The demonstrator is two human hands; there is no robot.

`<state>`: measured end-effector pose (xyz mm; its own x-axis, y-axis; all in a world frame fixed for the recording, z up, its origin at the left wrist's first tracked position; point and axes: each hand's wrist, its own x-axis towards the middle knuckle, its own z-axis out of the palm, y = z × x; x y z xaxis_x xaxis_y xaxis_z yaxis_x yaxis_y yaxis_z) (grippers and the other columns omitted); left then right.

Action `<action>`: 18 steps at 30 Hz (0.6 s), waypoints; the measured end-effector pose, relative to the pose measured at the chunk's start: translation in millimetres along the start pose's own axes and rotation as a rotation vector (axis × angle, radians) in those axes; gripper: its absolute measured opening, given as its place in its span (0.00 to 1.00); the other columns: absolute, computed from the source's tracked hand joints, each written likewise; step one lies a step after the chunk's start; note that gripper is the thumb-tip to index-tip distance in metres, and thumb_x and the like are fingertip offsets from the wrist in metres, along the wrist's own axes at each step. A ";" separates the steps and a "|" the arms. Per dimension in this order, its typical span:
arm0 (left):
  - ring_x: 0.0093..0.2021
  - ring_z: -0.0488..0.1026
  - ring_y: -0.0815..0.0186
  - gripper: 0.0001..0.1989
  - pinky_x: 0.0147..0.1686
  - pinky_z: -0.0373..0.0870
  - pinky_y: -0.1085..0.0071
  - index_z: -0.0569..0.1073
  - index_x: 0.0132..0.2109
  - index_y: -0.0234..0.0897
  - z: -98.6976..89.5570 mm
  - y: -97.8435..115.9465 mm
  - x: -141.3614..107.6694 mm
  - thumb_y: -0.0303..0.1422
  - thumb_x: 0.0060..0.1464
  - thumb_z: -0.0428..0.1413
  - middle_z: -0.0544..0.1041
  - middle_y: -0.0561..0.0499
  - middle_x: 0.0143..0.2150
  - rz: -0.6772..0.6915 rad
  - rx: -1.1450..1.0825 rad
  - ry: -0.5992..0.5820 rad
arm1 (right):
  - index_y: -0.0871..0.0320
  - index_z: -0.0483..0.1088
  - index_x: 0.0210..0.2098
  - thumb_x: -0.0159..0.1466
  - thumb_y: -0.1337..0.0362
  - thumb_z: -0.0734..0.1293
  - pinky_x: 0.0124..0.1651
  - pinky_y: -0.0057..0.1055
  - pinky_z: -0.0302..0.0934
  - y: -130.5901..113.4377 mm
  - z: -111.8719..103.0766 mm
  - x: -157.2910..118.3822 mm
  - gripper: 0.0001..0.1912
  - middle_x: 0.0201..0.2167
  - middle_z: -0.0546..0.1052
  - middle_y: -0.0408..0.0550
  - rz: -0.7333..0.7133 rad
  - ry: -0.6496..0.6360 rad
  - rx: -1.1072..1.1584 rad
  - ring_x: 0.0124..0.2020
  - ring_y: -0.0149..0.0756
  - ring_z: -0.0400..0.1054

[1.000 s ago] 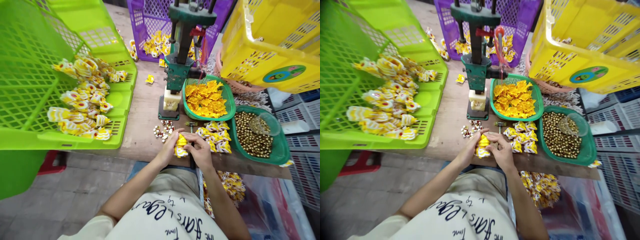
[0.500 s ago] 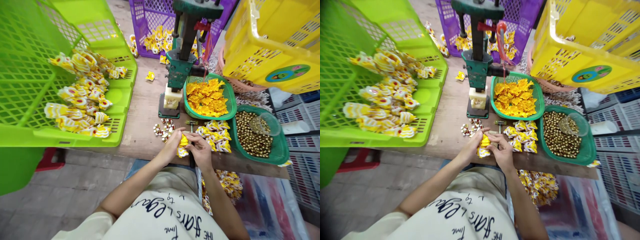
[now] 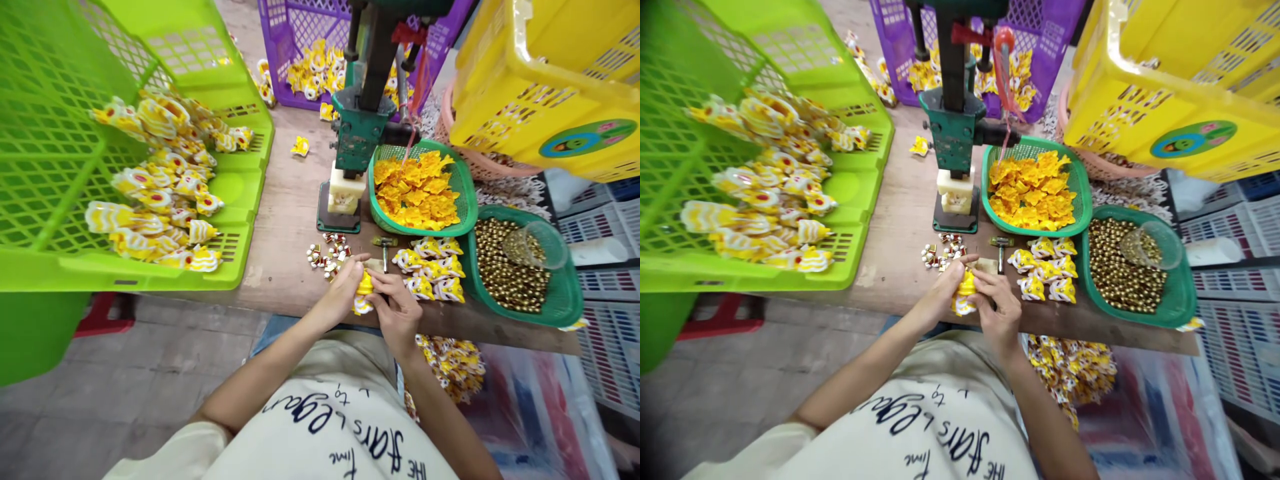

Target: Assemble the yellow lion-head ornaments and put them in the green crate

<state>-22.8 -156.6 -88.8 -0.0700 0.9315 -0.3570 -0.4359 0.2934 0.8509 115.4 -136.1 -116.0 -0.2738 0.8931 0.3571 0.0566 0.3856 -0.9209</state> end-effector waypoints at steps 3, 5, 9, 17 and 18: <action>0.55 0.70 0.56 0.36 0.49 0.69 0.67 0.68 0.58 0.34 -1.2 3.4 -0.9 0.58 0.54 0.54 0.72 0.41 0.57 -0.022 -0.040 -0.054 | 0.51 0.77 0.44 0.62 0.71 0.70 0.56 0.47 0.66 0.3 -2.0 1.1 0.13 0.51 0.77 0.51 0.024 -0.013 -0.001 0.53 0.42 0.72; 0.55 0.70 0.56 0.37 0.49 0.69 0.67 0.67 0.60 0.35 -1.6 5.9 -2.1 0.58 0.54 0.54 0.72 0.41 0.57 -0.031 -0.046 -0.083 | 0.51 0.78 0.43 0.62 0.71 0.71 0.54 0.44 0.68 -0.9 -3.1 3.1 0.12 0.49 0.77 0.51 0.025 -0.008 -0.019 0.51 0.41 0.72; 0.56 0.69 0.55 0.39 0.52 0.66 0.65 0.65 0.62 0.34 -2.4 8.6 -3.6 0.59 0.54 0.52 0.71 0.41 0.58 -0.003 0.018 -0.077 | 0.50 0.77 0.44 0.61 0.72 0.71 0.46 0.38 0.70 -5.7 -2.1 4.1 0.14 0.41 0.77 0.48 -0.015 0.034 -0.076 0.44 0.37 0.73; 0.52 0.69 0.57 0.39 0.52 0.65 0.65 0.68 0.60 0.34 -4.0 4.9 -0.5 0.61 0.55 0.49 0.72 0.42 0.54 0.003 0.084 -0.044 | 0.48 0.77 0.45 0.61 0.73 0.70 0.44 0.37 0.71 -4.6 -0.2 -0.1 0.16 0.40 0.78 0.47 -0.104 0.061 -0.133 0.42 0.37 0.74; 0.52 0.70 0.57 0.38 0.52 0.66 0.65 0.68 0.60 0.34 -4.0 3.9 -0.3 0.60 0.55 0.49 0.73 0.43 0.53 -0.002 0.067 -0.043 | 0.48 0.77 0.45 0.61 0.73 0.70 0.44 0.38 0.71 -4.3 -0.2 -0.5 0.16 0.40 0.79 0.47 -0.121 0.066 -0.144 0.41 0.37 0.75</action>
<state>-28.0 -156.6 -87.0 -0.0302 0.9390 -0.3427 -0.3749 0.3072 0.8747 115.5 -138.1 -112.1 -0.2238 0.8494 0.4778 0.1646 0.5162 -0.8405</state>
